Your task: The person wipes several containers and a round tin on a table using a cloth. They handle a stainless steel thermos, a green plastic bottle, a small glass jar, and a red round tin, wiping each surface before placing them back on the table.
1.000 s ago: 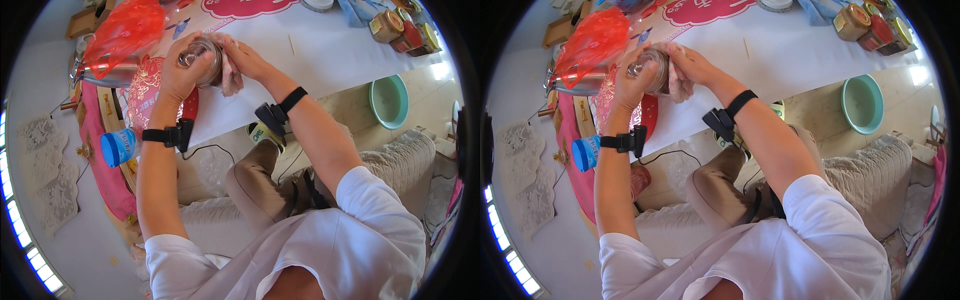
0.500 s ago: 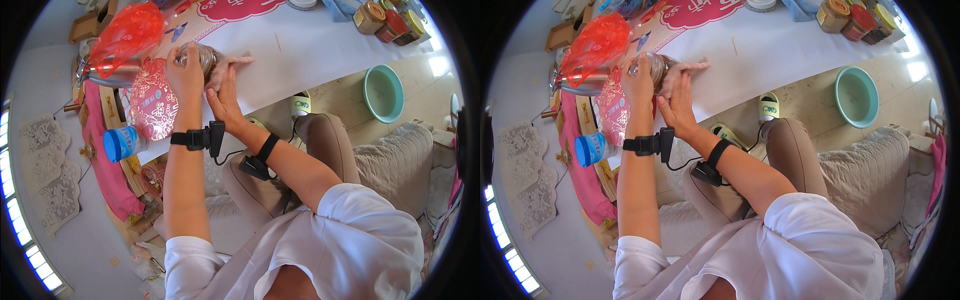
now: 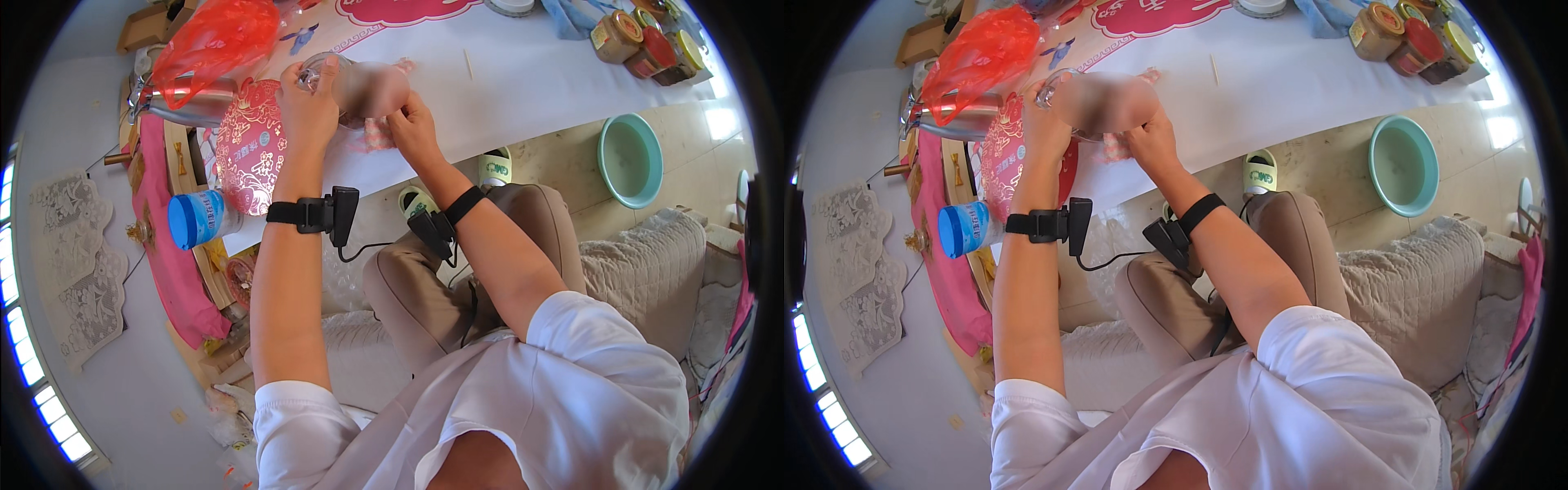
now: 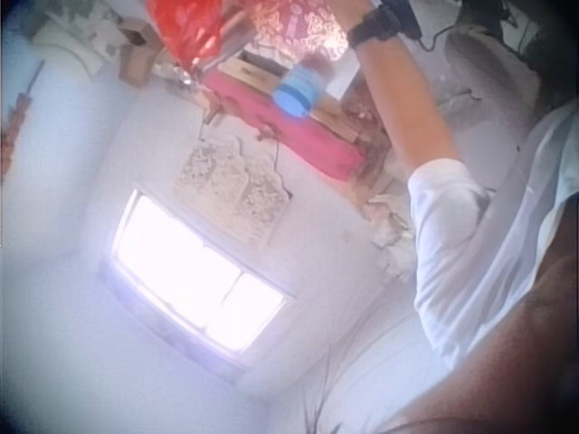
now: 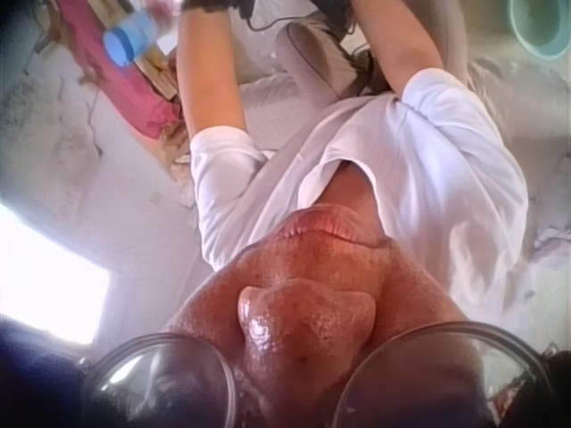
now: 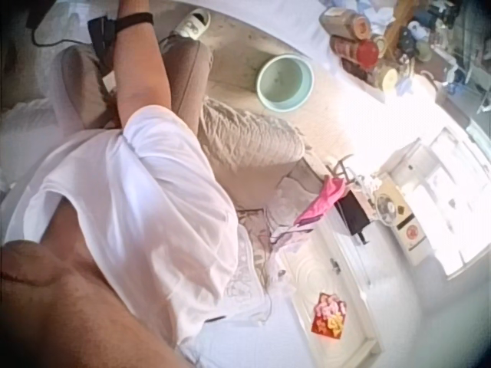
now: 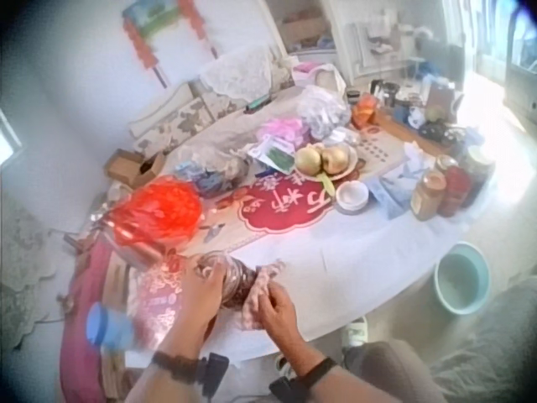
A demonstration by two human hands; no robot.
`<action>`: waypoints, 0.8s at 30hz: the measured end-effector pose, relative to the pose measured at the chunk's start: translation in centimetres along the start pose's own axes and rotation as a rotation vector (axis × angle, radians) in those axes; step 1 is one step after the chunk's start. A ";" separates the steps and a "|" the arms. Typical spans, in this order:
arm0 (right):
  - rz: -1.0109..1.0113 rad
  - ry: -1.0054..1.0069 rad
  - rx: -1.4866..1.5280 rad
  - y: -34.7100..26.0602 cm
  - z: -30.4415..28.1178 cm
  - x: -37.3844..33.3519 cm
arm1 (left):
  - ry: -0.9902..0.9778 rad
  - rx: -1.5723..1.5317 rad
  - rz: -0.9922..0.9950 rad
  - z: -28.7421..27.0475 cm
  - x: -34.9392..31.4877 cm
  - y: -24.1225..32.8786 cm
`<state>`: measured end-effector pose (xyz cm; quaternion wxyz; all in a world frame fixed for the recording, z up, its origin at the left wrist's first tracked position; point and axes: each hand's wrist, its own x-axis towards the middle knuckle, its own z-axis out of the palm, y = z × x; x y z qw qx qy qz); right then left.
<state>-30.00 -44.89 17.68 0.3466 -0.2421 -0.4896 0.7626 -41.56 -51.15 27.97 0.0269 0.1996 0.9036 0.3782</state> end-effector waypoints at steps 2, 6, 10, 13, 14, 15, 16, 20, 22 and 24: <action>-0.110 -0.113 0.023 -0.6 0.2 -0.2 | 0.006 -0.006 0.009 0.1 0.1 0.0; -0.286 -0.125 -0.006 -0.7 1.2 0.4 | 0.018 0.016 0.030 0.2 0.1 -0.3; -0.124 -0.131 -0.222 -0.4 1.1 4.2 | 0.050 0.008 0.034 0.3 -0.2 -0.3; 0.010 -0.277 -0.342 -1.1 0.7 6.9 | 0.010 0.010 0.000 0.0 0.0 -0.2; 0.051 -0.356 -0.340 -1.6 0.3 7.1 | -0.011 0.020 0.054 -0.1 0.2 -0.3; 0.050 -0.453 -0.414 -2.3 -0.2 7.2 | -0.036 0.023 0.127 -0.4 0.4 -0.3; 0.135 -0.516 -0.341 -2.9 -0.7 7.2 | -0.063 0.025 0.201 -0.8 0.8 -0.3; 0.237 -0.583 0.049 -4.5 -2.6 5.1 | -0.515 -0.130 0.373 -2.6 2.3 -0.1; 0.171 -0.445 -0.054 -4.5 -2.7 4.6 | -0.673 -0.078 0.435 -3.2 2.6 0.6; 0.057 -0.427 0.035 -4.2 -2.5 4.8 | -0.509 0.043 0.526 -3.8 1.9 1.6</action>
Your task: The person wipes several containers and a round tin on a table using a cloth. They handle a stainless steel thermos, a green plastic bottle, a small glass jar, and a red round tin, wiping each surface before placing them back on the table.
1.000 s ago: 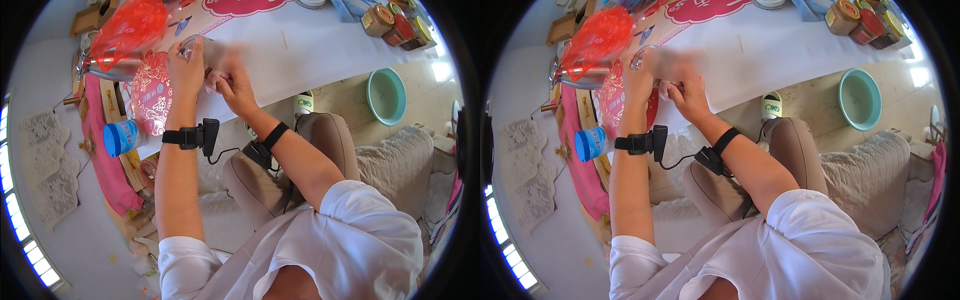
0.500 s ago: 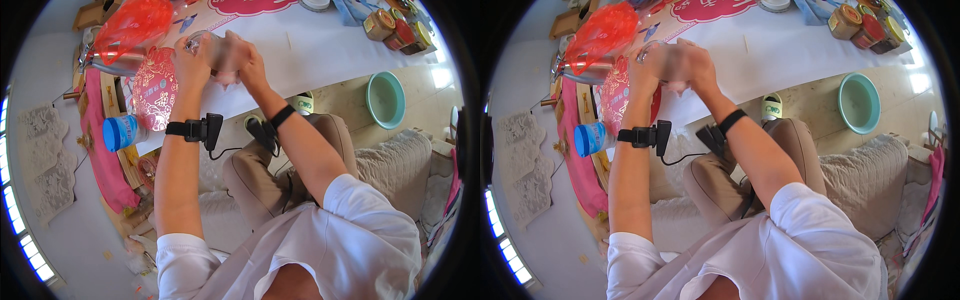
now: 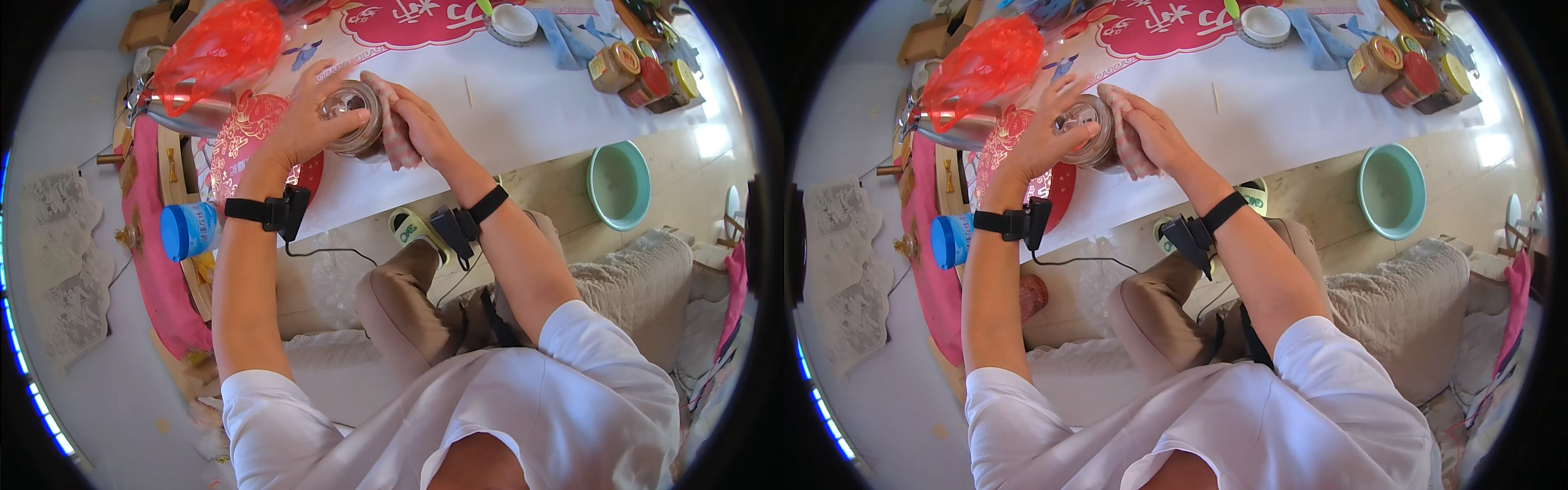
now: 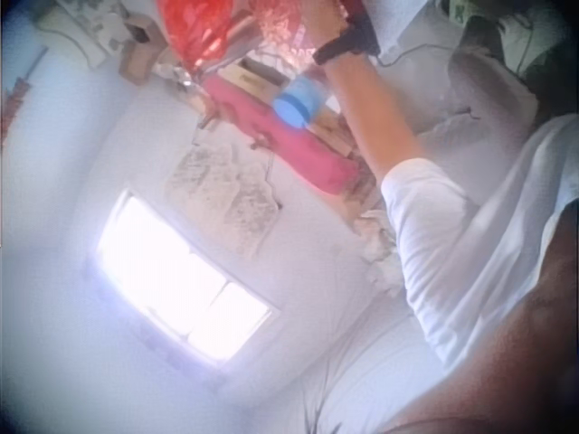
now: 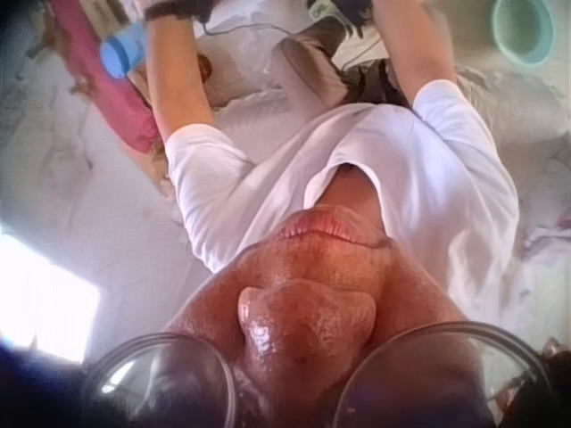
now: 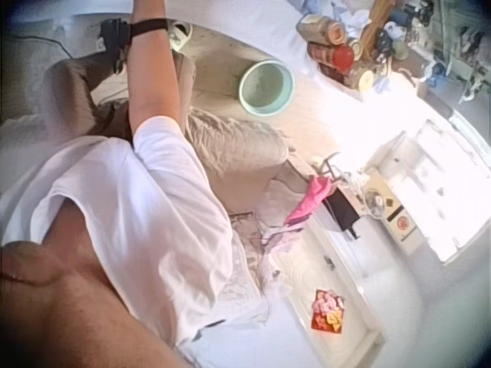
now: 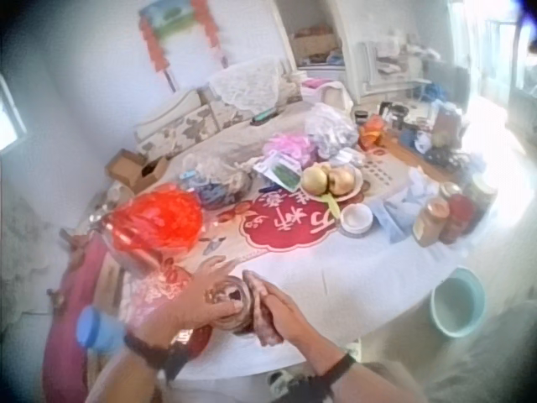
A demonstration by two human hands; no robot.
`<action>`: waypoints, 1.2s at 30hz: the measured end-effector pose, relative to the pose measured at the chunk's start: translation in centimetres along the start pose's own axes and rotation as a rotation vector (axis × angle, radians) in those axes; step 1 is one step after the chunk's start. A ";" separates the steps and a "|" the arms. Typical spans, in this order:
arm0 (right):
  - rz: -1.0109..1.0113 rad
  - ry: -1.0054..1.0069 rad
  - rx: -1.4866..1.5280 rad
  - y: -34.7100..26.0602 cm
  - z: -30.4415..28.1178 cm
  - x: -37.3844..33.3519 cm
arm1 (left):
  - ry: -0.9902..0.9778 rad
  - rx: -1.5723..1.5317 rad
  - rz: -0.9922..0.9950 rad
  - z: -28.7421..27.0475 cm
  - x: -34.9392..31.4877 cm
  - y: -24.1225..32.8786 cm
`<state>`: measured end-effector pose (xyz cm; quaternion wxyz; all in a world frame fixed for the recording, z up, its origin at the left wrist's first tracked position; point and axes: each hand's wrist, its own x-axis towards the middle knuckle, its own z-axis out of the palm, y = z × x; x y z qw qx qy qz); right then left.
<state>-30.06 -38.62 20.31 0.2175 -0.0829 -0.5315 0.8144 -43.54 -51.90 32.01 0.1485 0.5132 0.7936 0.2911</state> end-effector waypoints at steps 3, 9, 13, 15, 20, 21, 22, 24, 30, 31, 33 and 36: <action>0.063 -0.094 -0.018 0.3 -0.2 1.5 | 0.308 0.290 -0.060 1.1 -1.7 2.6; 0.234 -0.201 -0.101 -0.8 -0.5 4.4 | 0.493 0.262 -0.182 4.7 -3.1 3.2; 0.453 -0.173 0.061 -1.6 0.2 6.1 | 0.228 0.141 0.088 1.7 -2.4 0.1; 0.443 -0.222 0.178 -1.4 0.3 5.8 | 0.069 0.060 0.199 0.0 -1.9 -0.6; 0.136 -0.026 -0.059 1.0 1.0 0.7 | 0.107 0.524 0.007 -1.6 -3.4 1.9; 0.019 0.029 -0.035 1.9 2.0 -0.8 | 0.169 0.533 -0.080 -1.1 -4.1 2.8; -0.056 0.093 -0.003 2.4 2.7 -2.0 | 0.227 0.428 -0.139 -0.1 -4.7 3.4; -0.136 0.188 -0.090 3.4 4.4 -4.2 | 0.403 0.188 -0.231 3.4 -5.3 4.4; -0.163 0.189 -0.207 2.0 4.6 -5.0 | 0.599 0.104 -0.031 6.1 -3.9 2.7; 0.129 0.108 -0.031 1.4 3.3 -4.0 | 0.553 0.074 0.041 5.6 -3.9 2.4; -0.009 -0.017 0.086 1.3 2.5 0.9 | 0.461 -0.010 0.119 4.6 -3.7 1.8; 0.274 -0.340 -0.046 2.0 0.2 6.2 | 0.348 -0.118 0.152 3.5 -3.6 0.9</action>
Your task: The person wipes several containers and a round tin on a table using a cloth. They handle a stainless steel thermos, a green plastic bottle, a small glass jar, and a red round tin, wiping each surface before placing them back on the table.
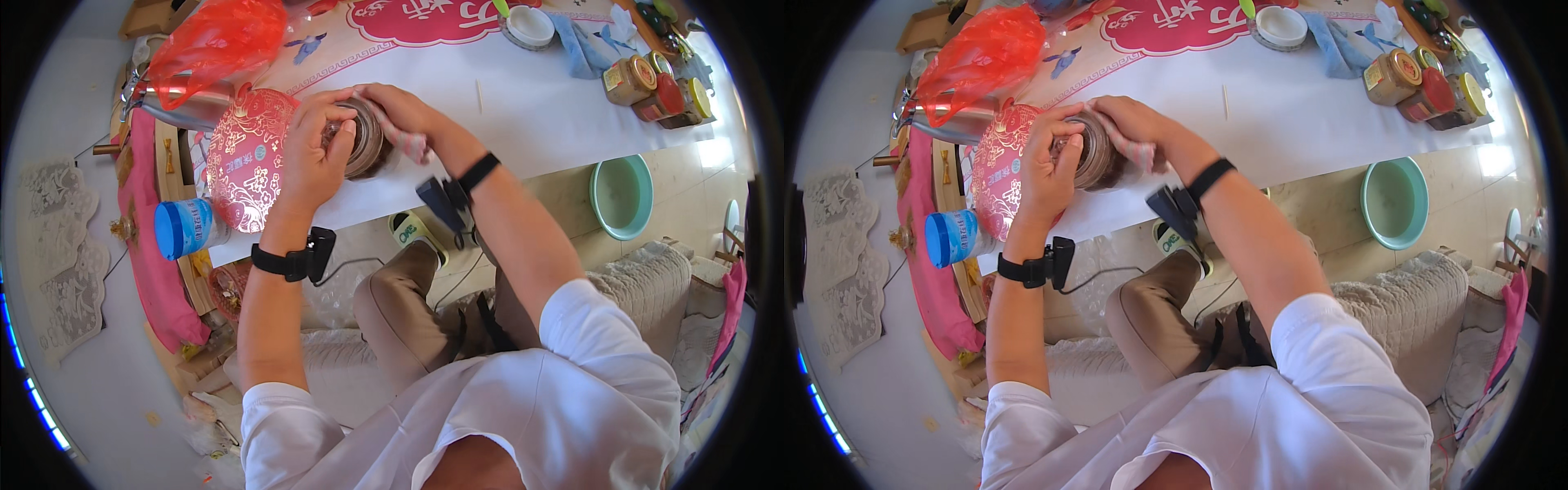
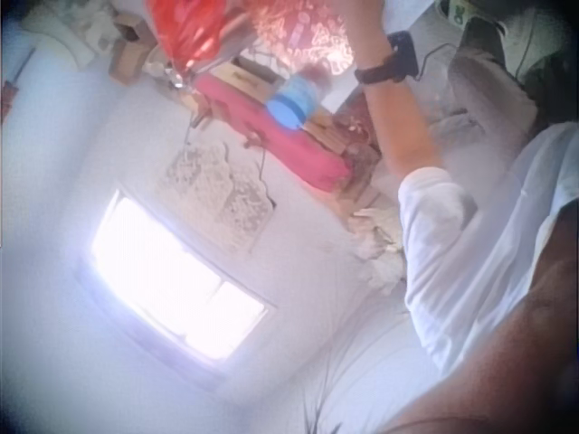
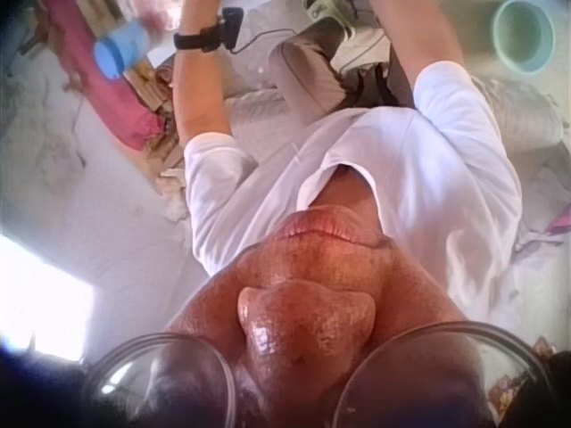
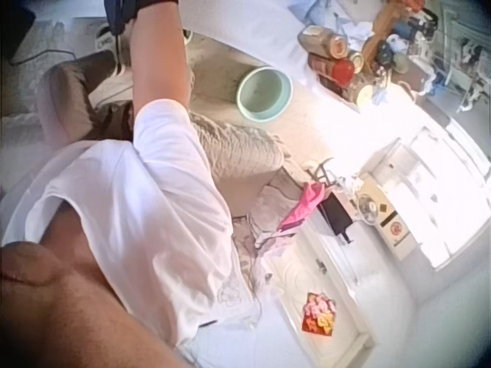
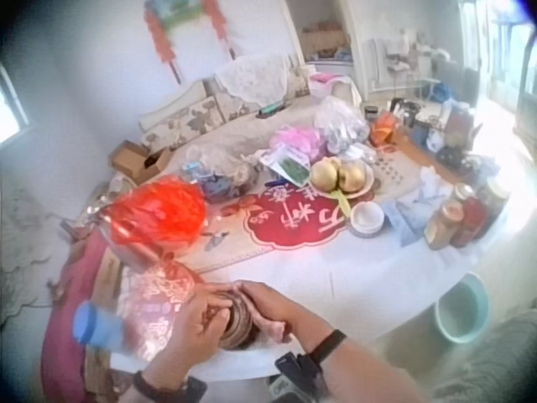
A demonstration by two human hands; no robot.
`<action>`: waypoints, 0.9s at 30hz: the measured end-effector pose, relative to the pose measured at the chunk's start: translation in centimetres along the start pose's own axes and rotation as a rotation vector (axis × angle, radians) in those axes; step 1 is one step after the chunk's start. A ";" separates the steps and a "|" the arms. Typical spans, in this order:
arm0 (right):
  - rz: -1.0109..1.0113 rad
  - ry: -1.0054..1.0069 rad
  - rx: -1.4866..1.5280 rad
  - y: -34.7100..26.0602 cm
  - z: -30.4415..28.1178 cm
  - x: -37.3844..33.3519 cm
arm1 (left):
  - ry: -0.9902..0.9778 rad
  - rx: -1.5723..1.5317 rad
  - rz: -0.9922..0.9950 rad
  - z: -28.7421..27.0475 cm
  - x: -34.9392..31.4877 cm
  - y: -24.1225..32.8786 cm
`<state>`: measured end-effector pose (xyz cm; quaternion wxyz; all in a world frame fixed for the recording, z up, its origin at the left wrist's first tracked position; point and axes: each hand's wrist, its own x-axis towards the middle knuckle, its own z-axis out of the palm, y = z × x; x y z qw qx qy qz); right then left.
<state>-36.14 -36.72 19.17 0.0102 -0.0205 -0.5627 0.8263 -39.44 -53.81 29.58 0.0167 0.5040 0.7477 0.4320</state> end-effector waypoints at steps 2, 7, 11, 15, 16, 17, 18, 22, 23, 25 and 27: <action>-0.138 -0.073 -0.572 0.8 -1.7 0.9 | -0.032 -0.005 0.049 -0.4 0.0 -0.6; -0.258 -0.034 -0.796 2.6 -1.6 1.0 | 0.027 -0.102 -0.098 -1.1 -0.3 -1.6; -0.229 0.207 -0.115 4.6 1.9 -2.4 | 0.242 -0.098 -0.220 -1.5 -0.6 -1.7; -0.468 0.562 -0.127 6.4 6.9 -6.0 | 0.231 -0.051 -0.158 -0.5 -1.2 -1.4; -0.445 0.573 -0.058 6.6 8.0 -6.5 | 0.225 -0.004 -0.109 -0.2 -1.5 -1.3; -0.450 0.605 0.020 6.6 8.8 -6.8 | 0.213 0.045 -0.039 0.1 -1.9 -1.1; -0.456 0.633 0.097 6.5 9.0 -7.1 | 0.207 0.032 -0.053 0.2 -2.4 -1.0; -0.151 0.549 0.111 4.8 7.0 -7.2 | 0.269 -0.141 -0.034 -0.4 -5.4 0.5; -0.148 0.477 0.129 4.3 6.4 -7.2 | 0.300 -0.222 -0.036 -0.5 -6.4 0.9; -0.053 0.371 0.192 3.2 5.5 -7.2 | 0.277 0.030 -0.169 -1.2 -8.2 1.8; -0.025 0.335 0.106 2.5 5.7 -7.3 | 0.332 0.172 -0.289 -1.4 -9.6 2.3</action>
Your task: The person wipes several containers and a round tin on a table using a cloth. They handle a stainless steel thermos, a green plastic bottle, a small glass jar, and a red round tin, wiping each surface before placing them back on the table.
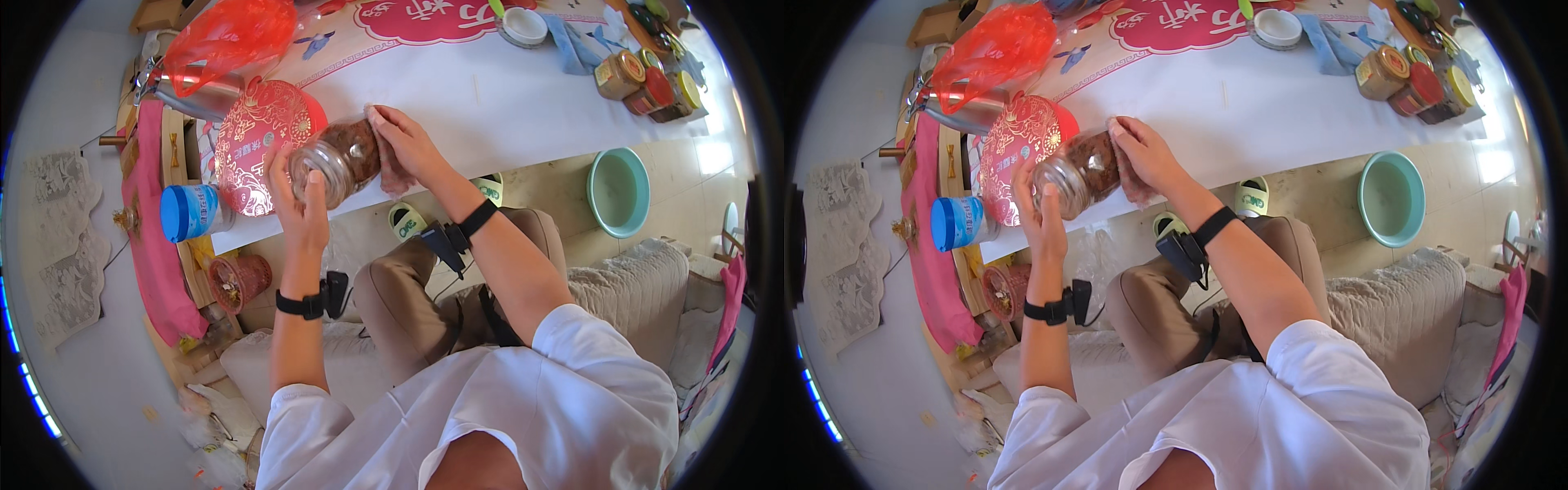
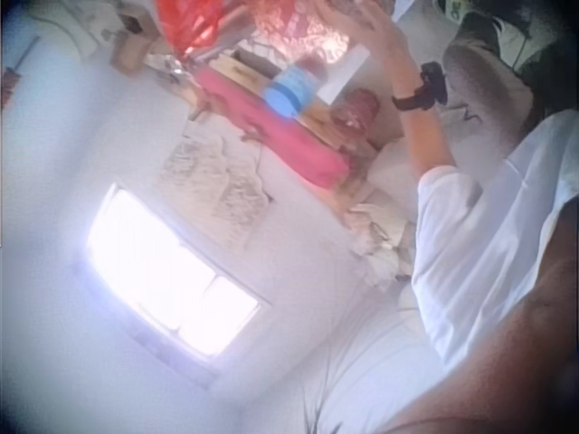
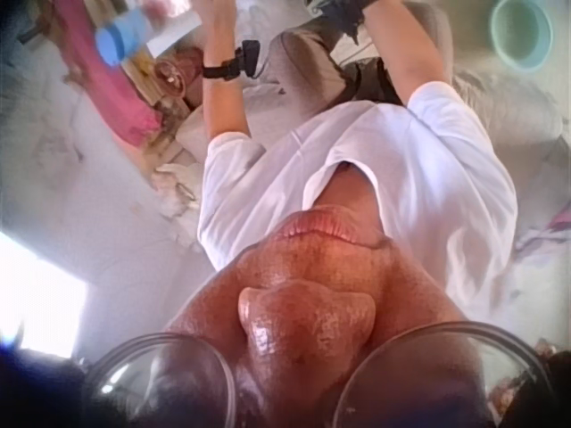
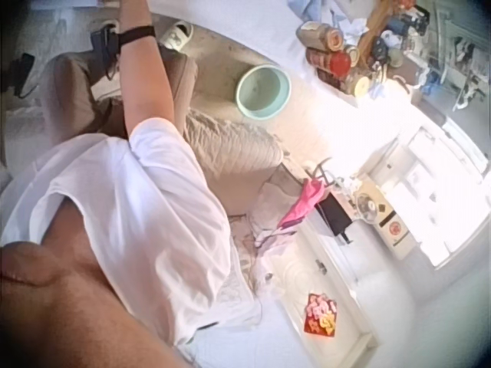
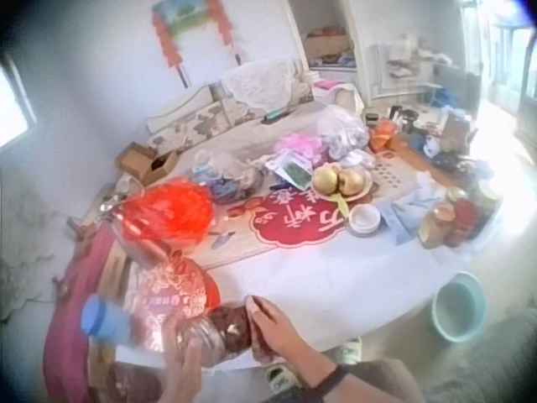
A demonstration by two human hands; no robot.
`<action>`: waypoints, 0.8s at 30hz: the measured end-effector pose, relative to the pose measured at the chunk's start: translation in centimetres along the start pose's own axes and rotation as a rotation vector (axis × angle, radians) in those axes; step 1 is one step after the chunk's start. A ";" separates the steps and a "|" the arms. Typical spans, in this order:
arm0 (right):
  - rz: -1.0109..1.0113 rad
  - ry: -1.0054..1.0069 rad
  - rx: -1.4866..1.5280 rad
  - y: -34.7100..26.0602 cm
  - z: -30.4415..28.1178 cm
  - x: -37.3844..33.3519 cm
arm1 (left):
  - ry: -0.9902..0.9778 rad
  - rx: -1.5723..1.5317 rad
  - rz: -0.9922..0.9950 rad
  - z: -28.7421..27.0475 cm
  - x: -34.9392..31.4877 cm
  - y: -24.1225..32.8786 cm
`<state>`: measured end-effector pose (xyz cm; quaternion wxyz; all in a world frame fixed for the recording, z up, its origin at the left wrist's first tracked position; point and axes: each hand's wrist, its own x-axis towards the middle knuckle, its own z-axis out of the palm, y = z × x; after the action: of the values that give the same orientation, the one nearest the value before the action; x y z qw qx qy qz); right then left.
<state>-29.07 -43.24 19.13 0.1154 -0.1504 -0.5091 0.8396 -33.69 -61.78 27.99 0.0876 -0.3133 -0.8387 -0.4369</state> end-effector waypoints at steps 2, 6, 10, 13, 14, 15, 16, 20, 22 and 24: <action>-0.139 0.018 -0.114 -0.3 0.5 -0.7 | 0.011 -0.180 -0.218 -0.2 -1.2 -0.2; -0.085 0.078 -0.165 -0.2 0.3 -2.1 | 0.005 -0.146 -0.059 -0.1 -2.6 -1.0; -0.032 -0.030 -0.181 -1.4 -1.3 -0.1 | -0.062 -0.074 0.234 0.7 -2.7 -1.7; 0.071 -0.195 -0.362 -3.9 -1.8 2.5 | -0.091 -0.071 0.378 1.1 -1.7 -1.9; 0.190 -0.258 -0.447 -5.1 -2.2 3.2 | -0.108 -0.072 0.425 1.1 -1.3 -1.8; 0.265 -0.324 -0.504 -5.8 -2.0 4.0 | -0.125 -0.074 0.475 1.1 -0.8 -1.6; 0.167 -0.446 -0.586 -6.5 -1.8 4.7 | -0.152 -0.053 0.489 0.9 -0.3 -1.4; 0.062 -0.753 -0.718 -7.1 0.4 8.0 | -0.290 0.063 0.614 0.4 1.5 0.0; 0.453 -0.665 -0.396 -7.3 -0.1 8.5 | -0.329 0.093 0.645 0.5 2.7 0.4; 0.716 -0.460 -0.345 -7.5 -1.6 8.3 | -0.314 0.018 0.622 1.0 4.3 0.3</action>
<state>-35.87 -35.62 23.97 -0.3246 -0.1435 -0.5697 0.7412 -36.73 -58.93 29.40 0.0892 -0.6165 -0.7100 -0.3285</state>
